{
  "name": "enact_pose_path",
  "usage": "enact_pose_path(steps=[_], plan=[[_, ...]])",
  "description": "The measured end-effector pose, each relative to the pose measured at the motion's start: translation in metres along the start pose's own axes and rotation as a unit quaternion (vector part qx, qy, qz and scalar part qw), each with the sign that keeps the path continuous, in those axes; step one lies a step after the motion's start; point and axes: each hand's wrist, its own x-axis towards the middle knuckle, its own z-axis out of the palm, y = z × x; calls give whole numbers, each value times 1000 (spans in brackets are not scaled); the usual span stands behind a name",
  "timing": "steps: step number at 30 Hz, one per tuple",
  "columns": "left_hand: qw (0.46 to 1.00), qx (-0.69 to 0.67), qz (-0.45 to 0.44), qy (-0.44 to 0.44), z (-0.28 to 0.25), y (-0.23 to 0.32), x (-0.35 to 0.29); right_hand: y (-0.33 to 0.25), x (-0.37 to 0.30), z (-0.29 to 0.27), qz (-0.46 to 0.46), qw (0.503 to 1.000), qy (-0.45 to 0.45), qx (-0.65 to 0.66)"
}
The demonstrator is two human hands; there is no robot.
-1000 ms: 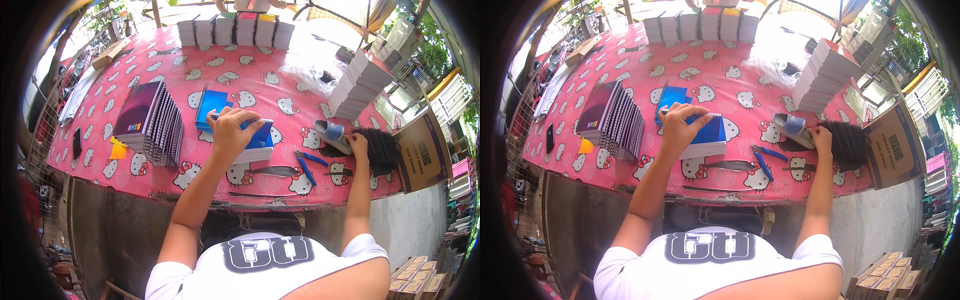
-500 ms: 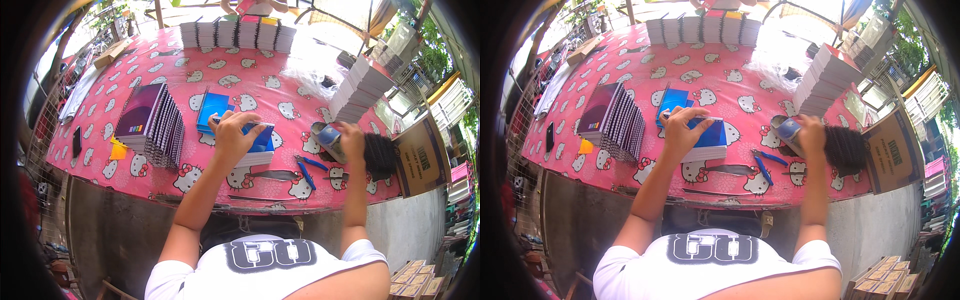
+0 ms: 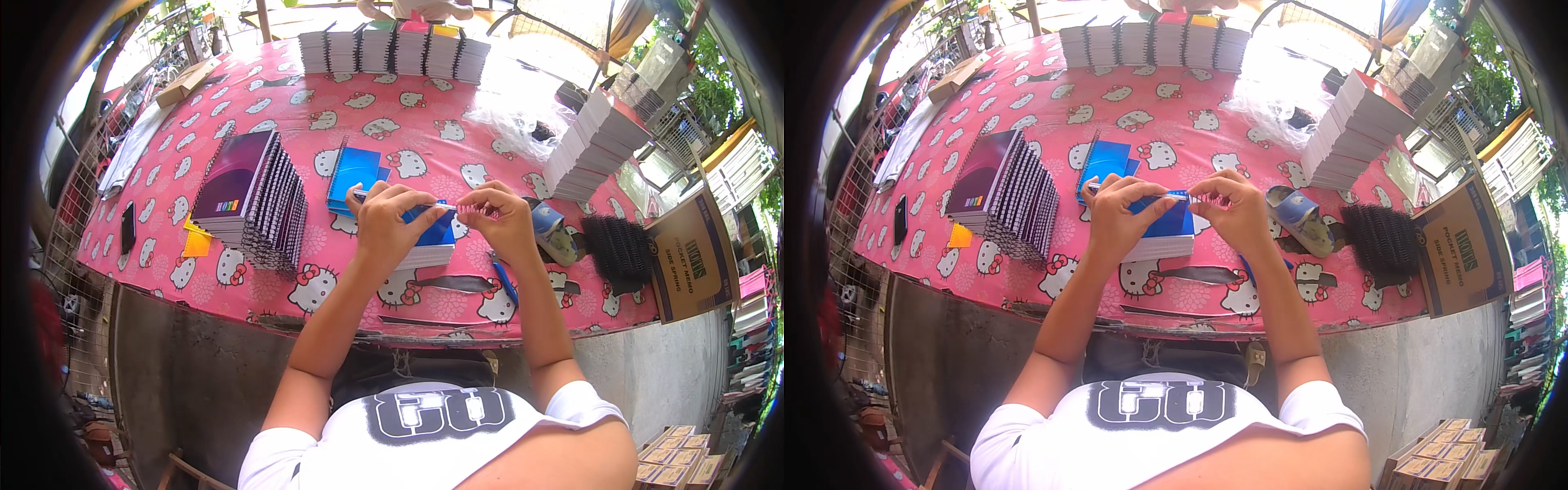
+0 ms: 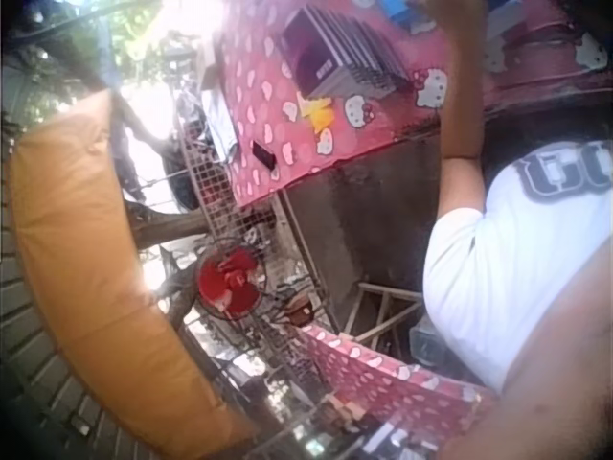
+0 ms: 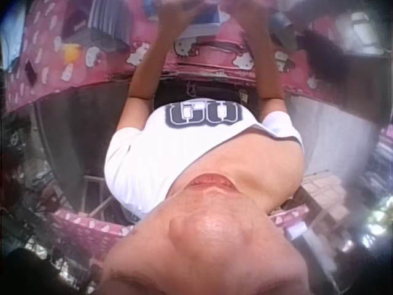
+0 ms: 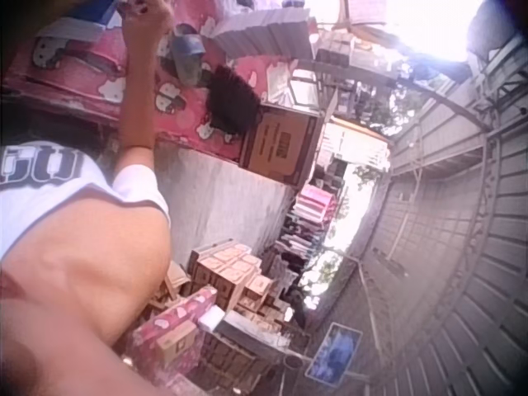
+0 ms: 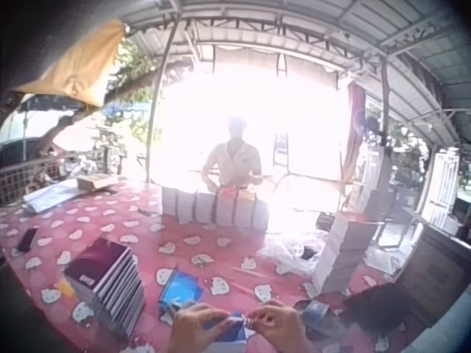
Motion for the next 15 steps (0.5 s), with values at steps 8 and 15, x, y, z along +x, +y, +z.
enact_pose_path(steps=[8, 15], plan=[[1000, 11, 0, 14, 6, 0, -1, 0, 4, -6, 118, 979, -144, 82], [1000, 9, -23, -4, 2, 0, -2, -19, 5, 3, -47, 991, -86, -93]])
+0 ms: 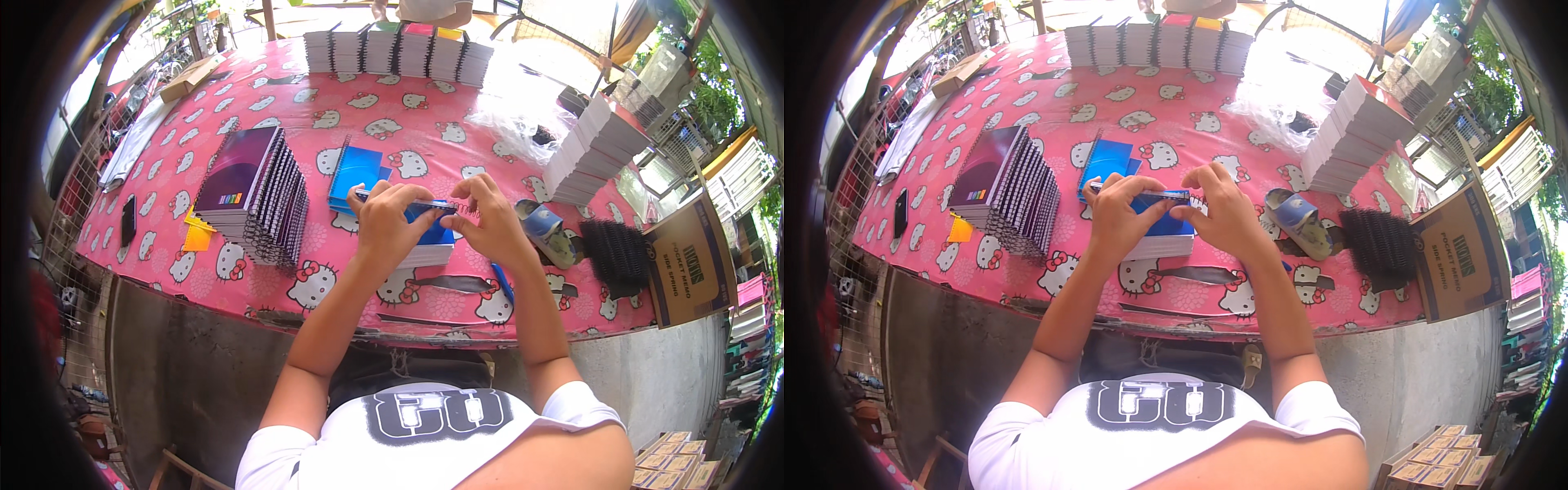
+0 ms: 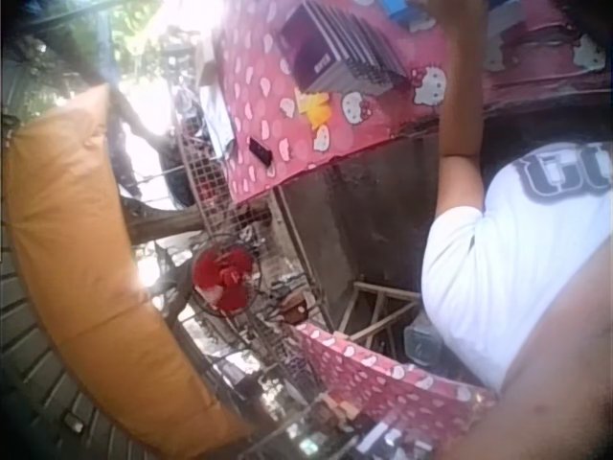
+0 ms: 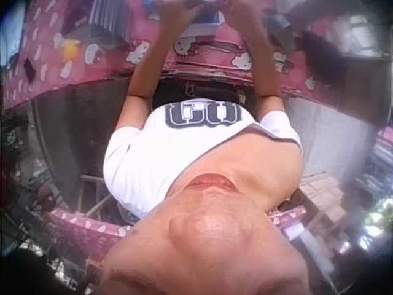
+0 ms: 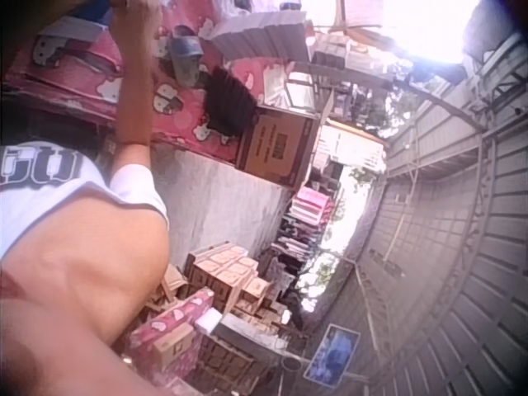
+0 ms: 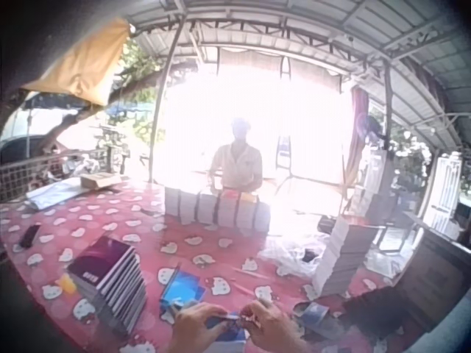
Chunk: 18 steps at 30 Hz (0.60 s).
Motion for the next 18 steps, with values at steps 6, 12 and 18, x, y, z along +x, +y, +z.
enact_pose_path(steps=[6, 12, 18], plan=[[1000, -9, 1, -3, 1, 1, 0, -11, 0, 7, 27, 997, 44, -53], [999, -11, 27, 18, -8, -6, -4, 45, -27, -53, 111, 976, 75, -171], [996, -42, 69, 32, -9, -23, 2, 137, -101, -83, 347, 876, -20, -335]])
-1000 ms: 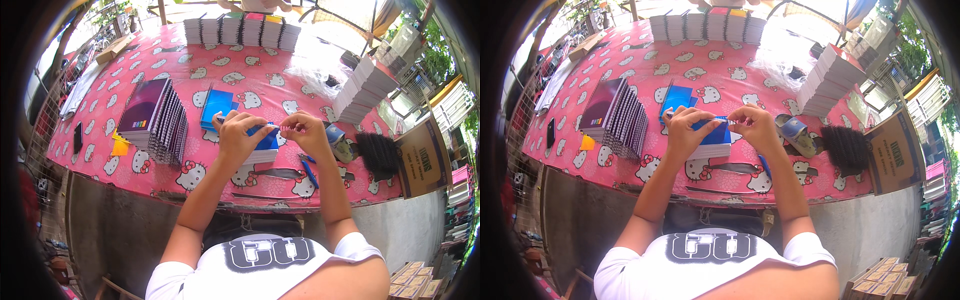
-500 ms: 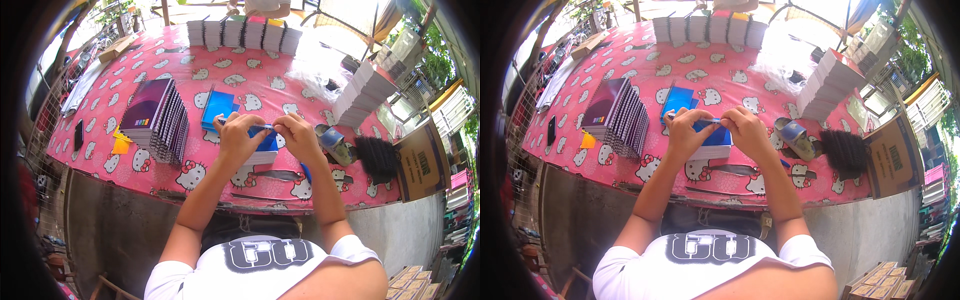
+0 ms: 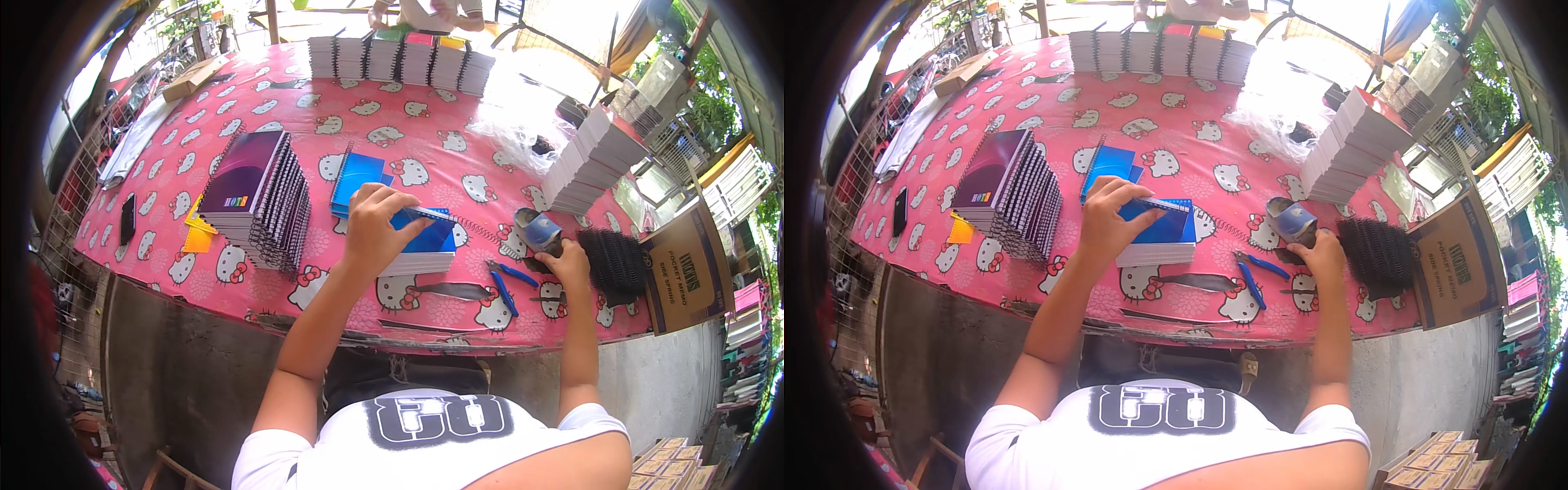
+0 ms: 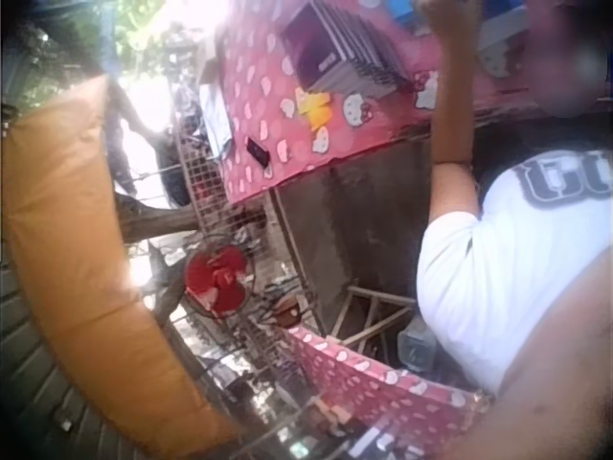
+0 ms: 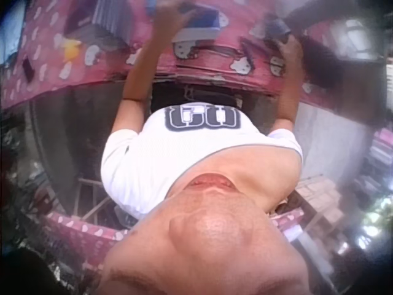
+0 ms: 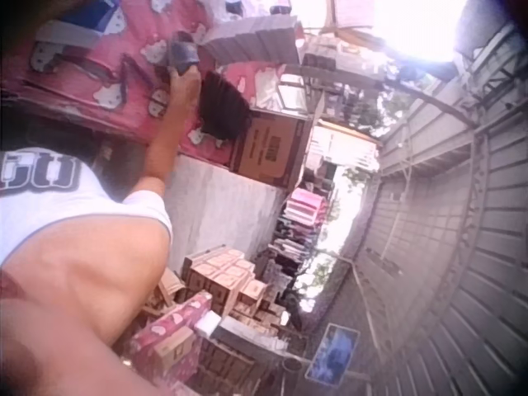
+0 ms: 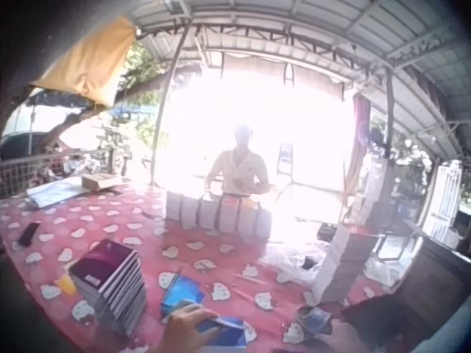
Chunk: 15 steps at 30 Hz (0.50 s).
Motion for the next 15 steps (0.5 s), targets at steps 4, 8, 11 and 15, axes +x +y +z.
enact_pose_path(steps=[4, 8, 11, 15], plan=[[1000, -21, -13, -18, 5, 5, 4, -15, 20, -2, 20, 997, 69, 42], [1000, -12, -13, -11, 12, 10, 4, -22, 52, 15, -10, 1000, -12, -9], [999, -34, -11, -9, 14, 8, 3, -13, 47, 40, -107, 994, 21, -18], [999, -13, 51, -1, 15, 7, 3, -10, 62, 36, -223, 968, 70, -93]])
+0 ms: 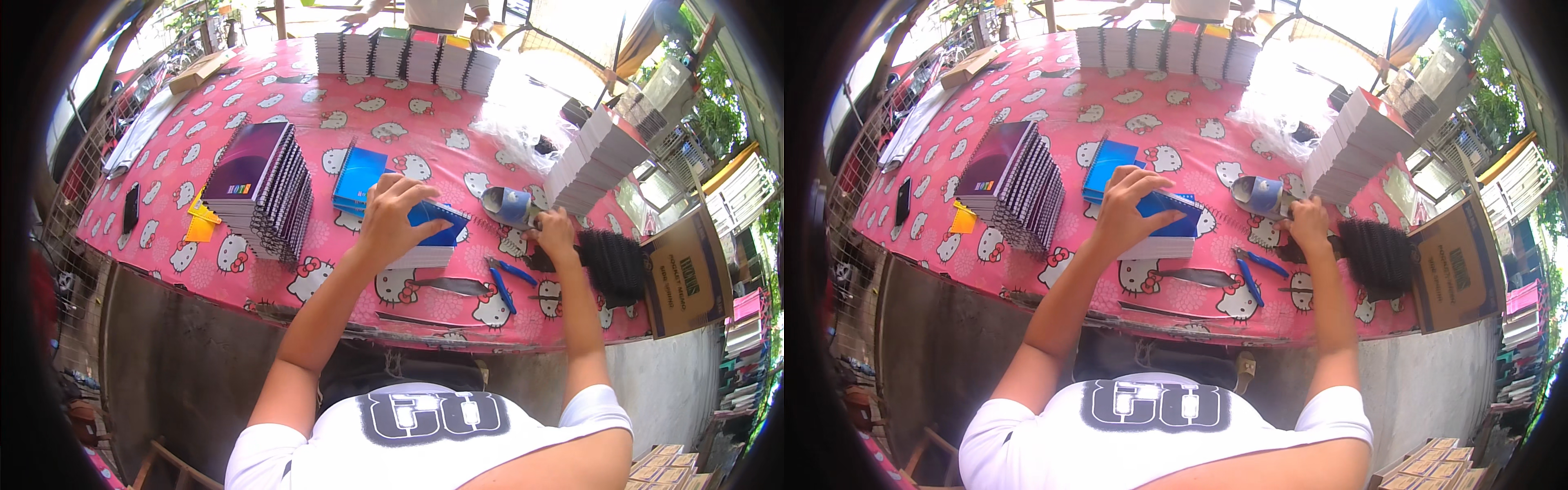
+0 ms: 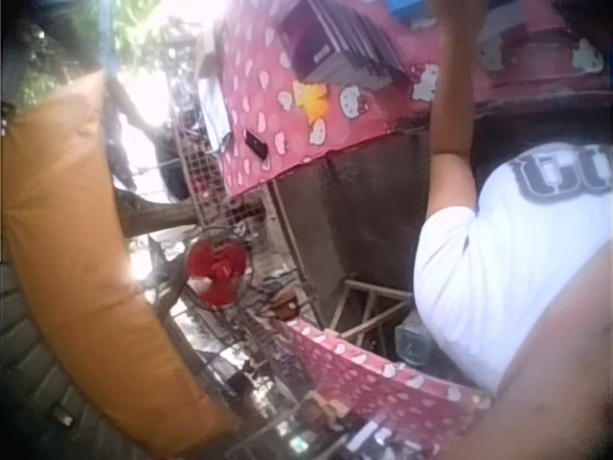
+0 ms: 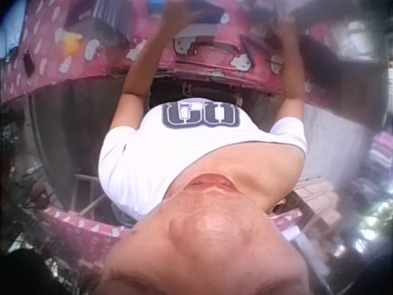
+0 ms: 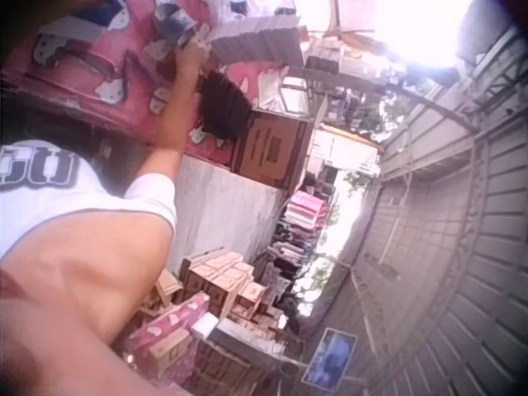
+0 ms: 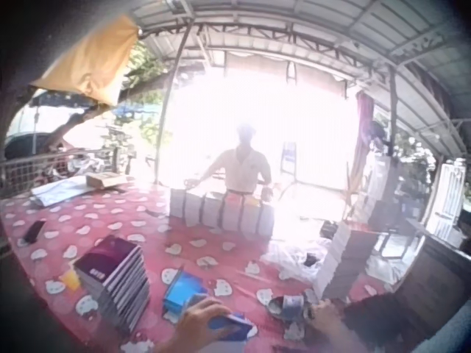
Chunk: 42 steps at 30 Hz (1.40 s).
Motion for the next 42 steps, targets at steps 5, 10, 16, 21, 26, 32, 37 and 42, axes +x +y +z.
enact_pose_path(steps=[5, 10, 16, 21, 26, 32, 37, 42], plan=[[1000, -17, -18, -3, 6, -8, -4, -18, 24, -22, 101, 984, -23, 148], [998, -16, -52, -11, 8, -2, 0, -80, 23, -52, 26, 710, 51, 702], [996, -17, -75, -37, 4, -2, 1, -93, 34, -79, -40, 681, 1, 731], [995, -42, -82, -39, 3, -7, 1, -105, 33, -80, -45, 720, -12, 692], [996, -38, -72, 28, -4, -5, 2, -111, 56, -82, -40, 921, 48, 385], [954, -204, -219, 30, -10, -23, -12, -128, 59, -93, -79, 834, -11, 547], [905, -320, -272, 61, -5, -33, -22, -136, 67, -94, -92, 805, -44, 585], [879, -363, -296, 84, -6, -32, -26, -139, 75, -87, -101, 743, -63, 658]])
